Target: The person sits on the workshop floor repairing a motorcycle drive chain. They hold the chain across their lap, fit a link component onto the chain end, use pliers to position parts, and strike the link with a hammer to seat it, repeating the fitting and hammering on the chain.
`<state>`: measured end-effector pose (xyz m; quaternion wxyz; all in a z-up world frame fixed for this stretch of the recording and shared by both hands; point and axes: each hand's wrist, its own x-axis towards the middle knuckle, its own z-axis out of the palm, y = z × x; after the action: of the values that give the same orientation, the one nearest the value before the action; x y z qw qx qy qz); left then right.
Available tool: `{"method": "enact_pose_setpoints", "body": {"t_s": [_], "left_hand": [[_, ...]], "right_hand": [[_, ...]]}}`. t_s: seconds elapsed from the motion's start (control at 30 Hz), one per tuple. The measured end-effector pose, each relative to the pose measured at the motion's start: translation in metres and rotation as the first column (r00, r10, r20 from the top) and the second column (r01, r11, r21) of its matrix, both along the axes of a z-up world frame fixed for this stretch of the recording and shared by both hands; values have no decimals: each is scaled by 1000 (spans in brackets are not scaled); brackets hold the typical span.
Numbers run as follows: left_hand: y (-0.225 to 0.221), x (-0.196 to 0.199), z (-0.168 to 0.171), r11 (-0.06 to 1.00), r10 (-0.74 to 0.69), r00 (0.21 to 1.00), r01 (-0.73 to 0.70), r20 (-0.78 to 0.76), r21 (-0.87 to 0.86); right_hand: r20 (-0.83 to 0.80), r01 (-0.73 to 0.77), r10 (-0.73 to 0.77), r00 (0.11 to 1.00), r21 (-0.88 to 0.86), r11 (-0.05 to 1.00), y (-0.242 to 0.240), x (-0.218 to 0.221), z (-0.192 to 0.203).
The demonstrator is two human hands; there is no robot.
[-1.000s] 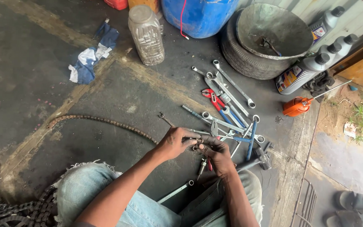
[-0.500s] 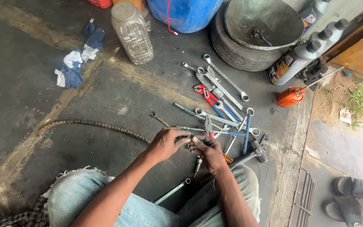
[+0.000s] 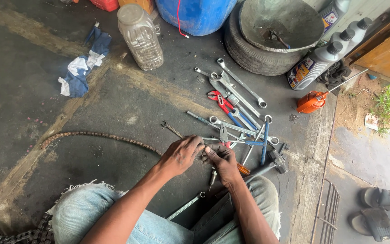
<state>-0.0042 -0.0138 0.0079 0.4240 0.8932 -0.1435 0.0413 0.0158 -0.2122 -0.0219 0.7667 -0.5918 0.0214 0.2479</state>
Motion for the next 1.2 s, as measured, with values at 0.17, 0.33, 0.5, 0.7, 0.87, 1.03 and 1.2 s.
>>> {"method": "enact_pose_setpoints", "body": {"t_s": [0.17, 0.33, 0.5, 0.7, 0.87, 1.03, 1.2], "left_hand": [[-4, 3, -1, 999, 1, 999, -3, 36, 46], [-8, 4, -38, 996, 78, 983, -85, 166, 36], [0, 4, -12, 997, 83, 996, -83, 14, 2], [2, 3, -5, 982, -55, 998, 47, 37, 185], [4, 5, -14, 983, -63, 985, 34, 159, 178], [4, 6, -23, 959, -74, 993, 47, 87, 279], [5, 6, -25, 928, -103, 988, 53, 117, 368]], "right_hand": [[34, 29, -31, 999, 36, 999, 5, -6, -4], [92, 51, -50, 994, -1, 999, 8, -8, -12], [207, -29, 69, 976, -188, 982, 10, -4, 11], [567, 35, 393, 724, -599, 800, 9, -4, 29], [547, 24, 410, 730, -620, 785, 8, -3, 27], [546, 37, 420, 725, -639, 768, 9, -3, 34], [532, 26, 449, 719, -665, 746, 8, -2, 30]]}}
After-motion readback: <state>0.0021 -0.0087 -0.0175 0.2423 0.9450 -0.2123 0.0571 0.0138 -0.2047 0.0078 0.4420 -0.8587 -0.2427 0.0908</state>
